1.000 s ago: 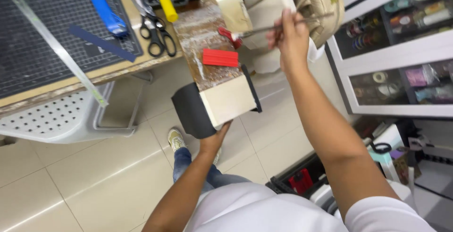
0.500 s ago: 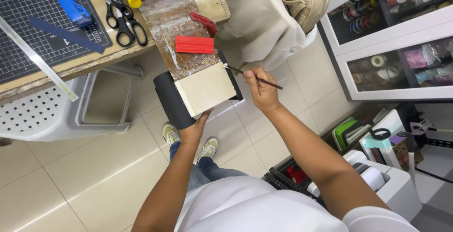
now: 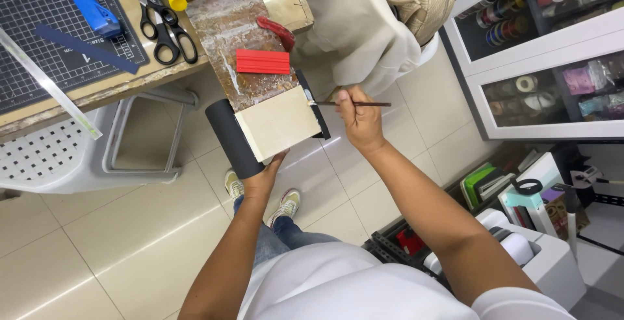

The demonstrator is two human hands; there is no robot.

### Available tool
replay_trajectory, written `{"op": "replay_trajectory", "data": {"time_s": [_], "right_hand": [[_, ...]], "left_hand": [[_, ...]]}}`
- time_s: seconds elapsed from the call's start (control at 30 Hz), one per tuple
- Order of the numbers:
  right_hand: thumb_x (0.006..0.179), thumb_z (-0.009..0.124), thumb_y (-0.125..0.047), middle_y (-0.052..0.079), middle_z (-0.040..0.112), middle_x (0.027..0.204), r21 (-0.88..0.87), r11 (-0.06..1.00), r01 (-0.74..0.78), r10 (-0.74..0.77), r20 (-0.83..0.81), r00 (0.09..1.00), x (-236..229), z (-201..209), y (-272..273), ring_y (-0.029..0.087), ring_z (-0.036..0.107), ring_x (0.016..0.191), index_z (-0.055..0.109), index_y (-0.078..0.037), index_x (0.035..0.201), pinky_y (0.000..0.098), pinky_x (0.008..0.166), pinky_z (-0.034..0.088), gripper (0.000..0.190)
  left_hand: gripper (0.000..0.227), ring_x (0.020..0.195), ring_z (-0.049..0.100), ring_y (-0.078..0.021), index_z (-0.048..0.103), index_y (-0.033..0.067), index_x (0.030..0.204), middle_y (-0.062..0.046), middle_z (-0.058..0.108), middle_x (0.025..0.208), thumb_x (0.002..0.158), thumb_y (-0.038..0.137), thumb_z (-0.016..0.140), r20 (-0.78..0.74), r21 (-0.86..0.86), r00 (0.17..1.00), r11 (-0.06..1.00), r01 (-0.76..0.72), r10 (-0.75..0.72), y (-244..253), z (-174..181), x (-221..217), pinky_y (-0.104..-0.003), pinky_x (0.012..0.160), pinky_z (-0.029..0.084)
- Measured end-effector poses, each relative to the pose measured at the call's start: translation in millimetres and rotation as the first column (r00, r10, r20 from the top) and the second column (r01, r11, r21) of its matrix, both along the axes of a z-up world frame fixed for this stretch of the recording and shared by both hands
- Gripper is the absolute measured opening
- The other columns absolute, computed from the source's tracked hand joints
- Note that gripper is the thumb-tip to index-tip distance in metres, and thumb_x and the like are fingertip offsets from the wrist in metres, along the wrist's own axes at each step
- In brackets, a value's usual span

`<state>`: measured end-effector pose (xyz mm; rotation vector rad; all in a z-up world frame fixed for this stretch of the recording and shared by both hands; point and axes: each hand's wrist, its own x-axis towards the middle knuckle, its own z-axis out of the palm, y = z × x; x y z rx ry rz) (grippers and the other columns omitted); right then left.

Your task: Applying adhesive to a panel and attaching it to a black box using a roller and squeegee

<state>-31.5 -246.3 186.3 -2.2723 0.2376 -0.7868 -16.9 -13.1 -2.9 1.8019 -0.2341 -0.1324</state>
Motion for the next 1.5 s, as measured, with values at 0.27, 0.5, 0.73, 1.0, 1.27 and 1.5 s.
{"op": "replay_trajectory", "data": {"time_s": [0.27, 0.5, 0.73, 1.0, 1.27, 1.5], "right_hand": [[0.11, 0.055, -0.022, 0.008, 0.069, 0.064, -0.078, 0.997, -0.007, 0.007, -0.002, 1.0, 8.9, -6.4, -2.5, 0.031, 0.069, 0.061, 0.066, -0.012, 0.087, 0.0383, 0.061, 0.056, 0.028], [0.11, 0.055, -0.021, 0.008, 0.07, 0.065, -0.057, 0.998, 0.009, -0.008, 0.015, 1.0, 15.6, -9.4, -4.4, 0.032, 0.069, 0.06, 0.064, -0.01, 0.085, 0.0389, 0.06, 0.055, 0.029], [0.11, 0.055, -0.022, 0.009, 0.071, 0.064, -0.079, 0.997, 0.028, -0.027, 0.016, 1.0, 17.5, -5.7, -1.0, 0.033, 0.07, 0.059, 0.065, -0.011, 0.086, 0.0393, 0.059, 0.056, 0.028], [0.111, 0.053, -0.023, 0.007, 0.072, 0.066, -0.055, 0.998, 0.03, -0.029, 0.023, 0.999, 20.3, -4.5, -3.8, 0.028, 0.07, 0.058, 0.064, -0.012, 0.086, 0.037, 0.059, 0.056, 0.03], [0.111, 0.053, -0.024, 0.008, 0.072, 0.066, -0.042, 0.998, 0.051, -0.049, 0.033, 0.998, 19.7, -6.0, -5.4, 0.029, 0.07, 0.058, 0.064, -0.011, 0.086, 0.0355, 0.059, 0.055, 0.03], [0.111, 0.053, -0.023, 0.008, 0.071, 0.066, -0.045, 0.999, 0.026, -0.024, 0.038, 0.999, 18.4, -8.5, -4.8, 0.03, 0.068, 0.059, 0.064, -0.011, 0.086, 0.0376, 0.059, 0.055, 0.03]], "left_hand": [[0.089, 0.14, 0.048, -0.0304, 0.051, -0.0016, 0.147, -0.021, 0.057, 0.146, 0.074, 0.019, 0.096, -0.003, -0.001, 1.0, 1.0, 0.012, -0.012, 1.3, 1.8, -1.0, -0.051, 0.115, 0.041], [0.087, 0.14, 0.048, -0.031, 0.051, -0.0022, 0.146, -0.021, 0.057, 0.145, 0.074, 0.019, 0.095, 0.026, 0.0, 0.999, 1.0, 0.024, -0.024, 2.1, 0.8, 1.6, -0.052, 0.116, 0.041], [0.087, 0.141, 0.047, -0.0297, 0.051, -0.0016, 0.146, -0.02, 0.057, 0.146, 0.073, 0.017, 0.095, 0.0, -0.019, 1.0, 1.0, 0.002, -0.002, 2.0, -1.7, -1.1, -0.051, 0.118, 0.039], [0.086, 0.14, 0.049, -0.0296, 0.052, -0.0017, 0.145, -0.02, 0.059, 0.144, 0.074, 0.02, 0.096, 0.033, 0.013, 0.999, 1.0, 0.022, -0.023, 3.6, 14.9, 4.3, -0.05, 0.116, 0.041], [0.084, 0.14, 0.049, -0.0286, 0.053, 0.0006, 0.146, -0.018, 0.059, 0.143, 0.076, 0.019, 0.095, 0.007, -0.018, 1.0, 1.0, 0.02, -0.02, 4.2, 15.6, 3.3, -0.049, 0.117, 0.04], [0.085, 0.138, 0.051, -0.03, 0.052, -0.0017, 0.145, -0.019, 0.06, 0.143, 0.075, 0.02, 0.095, 0.01, 0.002, 0.999, 0.999, 0.034, -0.034, 4.0, 14.3, 2.1, -0.051, 0.116, 0.042]]}}
